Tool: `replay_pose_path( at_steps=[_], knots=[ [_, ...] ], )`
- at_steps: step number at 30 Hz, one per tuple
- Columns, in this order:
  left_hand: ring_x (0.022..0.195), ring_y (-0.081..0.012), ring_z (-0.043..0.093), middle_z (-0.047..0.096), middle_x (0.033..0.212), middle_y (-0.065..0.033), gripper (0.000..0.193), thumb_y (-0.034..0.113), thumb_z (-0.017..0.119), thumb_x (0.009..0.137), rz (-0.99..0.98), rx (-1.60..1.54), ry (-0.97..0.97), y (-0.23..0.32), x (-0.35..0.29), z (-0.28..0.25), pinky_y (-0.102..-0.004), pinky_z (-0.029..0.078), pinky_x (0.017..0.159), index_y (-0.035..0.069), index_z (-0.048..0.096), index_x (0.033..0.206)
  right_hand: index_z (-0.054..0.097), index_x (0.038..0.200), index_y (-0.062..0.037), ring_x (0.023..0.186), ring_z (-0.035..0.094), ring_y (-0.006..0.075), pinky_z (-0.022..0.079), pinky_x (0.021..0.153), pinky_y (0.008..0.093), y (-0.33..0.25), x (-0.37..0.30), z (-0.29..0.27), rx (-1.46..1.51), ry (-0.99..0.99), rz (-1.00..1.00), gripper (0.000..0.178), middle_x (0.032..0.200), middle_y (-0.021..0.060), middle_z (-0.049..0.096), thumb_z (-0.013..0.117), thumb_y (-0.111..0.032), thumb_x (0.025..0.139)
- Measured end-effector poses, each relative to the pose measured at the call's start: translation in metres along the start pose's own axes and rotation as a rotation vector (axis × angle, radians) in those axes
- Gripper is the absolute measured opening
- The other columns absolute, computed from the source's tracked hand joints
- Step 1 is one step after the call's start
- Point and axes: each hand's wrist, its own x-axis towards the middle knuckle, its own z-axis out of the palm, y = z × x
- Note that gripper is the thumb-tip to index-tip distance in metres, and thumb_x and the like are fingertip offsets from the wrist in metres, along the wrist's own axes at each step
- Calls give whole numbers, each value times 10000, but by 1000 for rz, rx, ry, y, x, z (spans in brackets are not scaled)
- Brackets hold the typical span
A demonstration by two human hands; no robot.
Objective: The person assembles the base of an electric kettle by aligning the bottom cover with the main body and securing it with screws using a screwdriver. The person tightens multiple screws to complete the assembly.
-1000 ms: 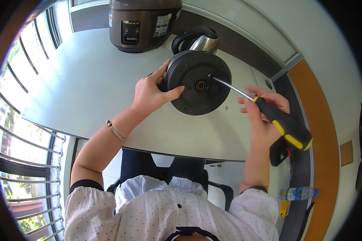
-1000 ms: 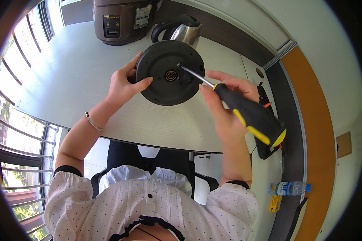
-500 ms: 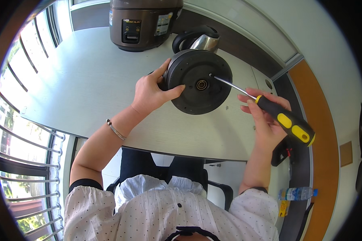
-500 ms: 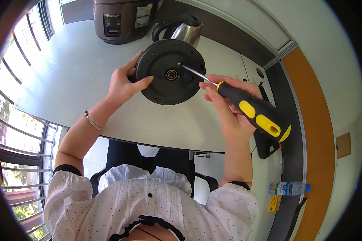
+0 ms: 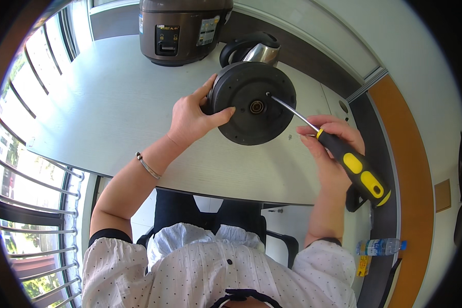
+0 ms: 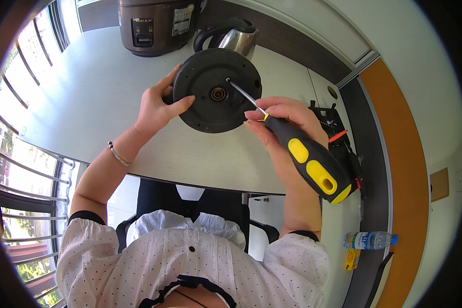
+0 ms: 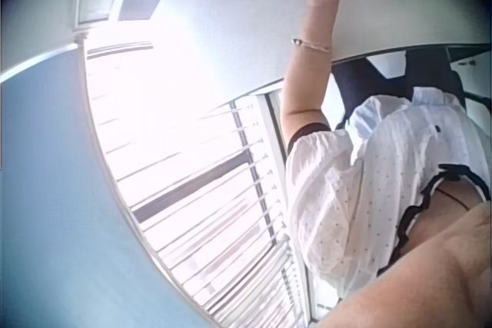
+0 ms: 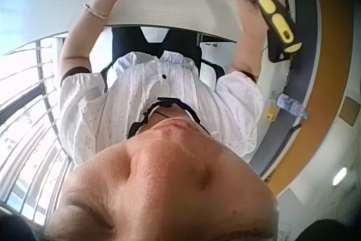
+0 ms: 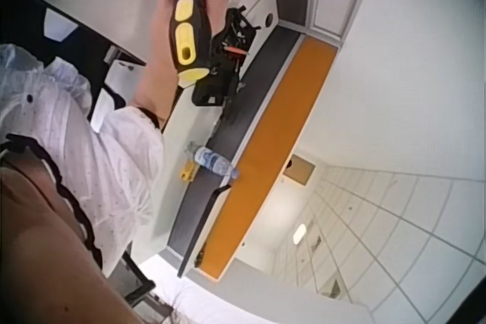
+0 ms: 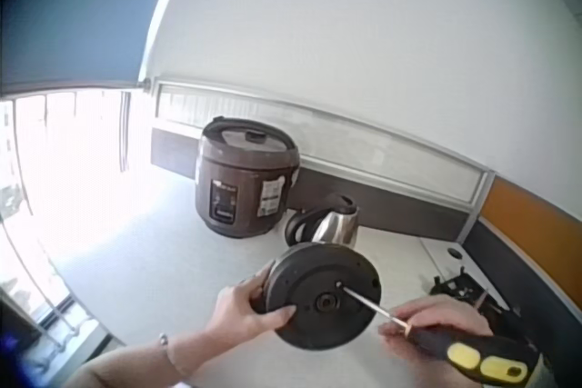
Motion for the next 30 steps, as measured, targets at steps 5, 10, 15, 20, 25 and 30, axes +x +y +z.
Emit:
replay_pose_path(
  at_steps=[5,10,15,20,25,30],
  knots=[
    [734,-203,697,703,808,-155,875,373,710,647,-6,-18,1,1,0,0,-270,523,724,-9,432,1384,620,943,5,905,674,246,545,781,294,-16,13,-15,-204,-260,67,330,1016,184,660,708,163,666],
    [747,-209,700,705,828,-164,876,369,709,648,-9,-30,0,0,-1,-1,-273,524,736,-10,428,1386,622,886,-4,939,671,241,535,787,284,-23,17,-14,-192,-325,106,263,1032,182,669,729,102,670],
    [747,-199,697,704,823,-157,877,365,710,653,1,-27,-4,-1,0,1,-268,518,743,-14,422,1389,536,918,-2,1084,620,300,530,865,324,-1,11,-24,103,-308,190,198,1192,219,593,681,61,798],
    [733,-192,691,701,808,-148,879,366,711,653,-28,-35,-5,-1,0,0,-261,513,745,-21,420,1388,540,966,23,1136,586,329,521,895,360,-1,5,-19,238,-271,300,157,1252,246,554,641,37,846],
    [723,-190,689,699,798,-146,884,371,711,653,-3,-52,1,-1,0,1,-264,513,734,-22,418,1388,551,1219,41,1077,625,319,522,878,332,4,4,-23,38,-236,157,422,1211,227,597,673,42,814],
    [735,-195,693,703,809,-148,879,363,715,653,-5,-10,-7,-2,0,1,-266,512,744,-18,420,1389,610,1124,-9,987,661,283,544,836,316,2,2,-12,-87,-217,54,363,1132,198,631,708,41,777]
  ],
)
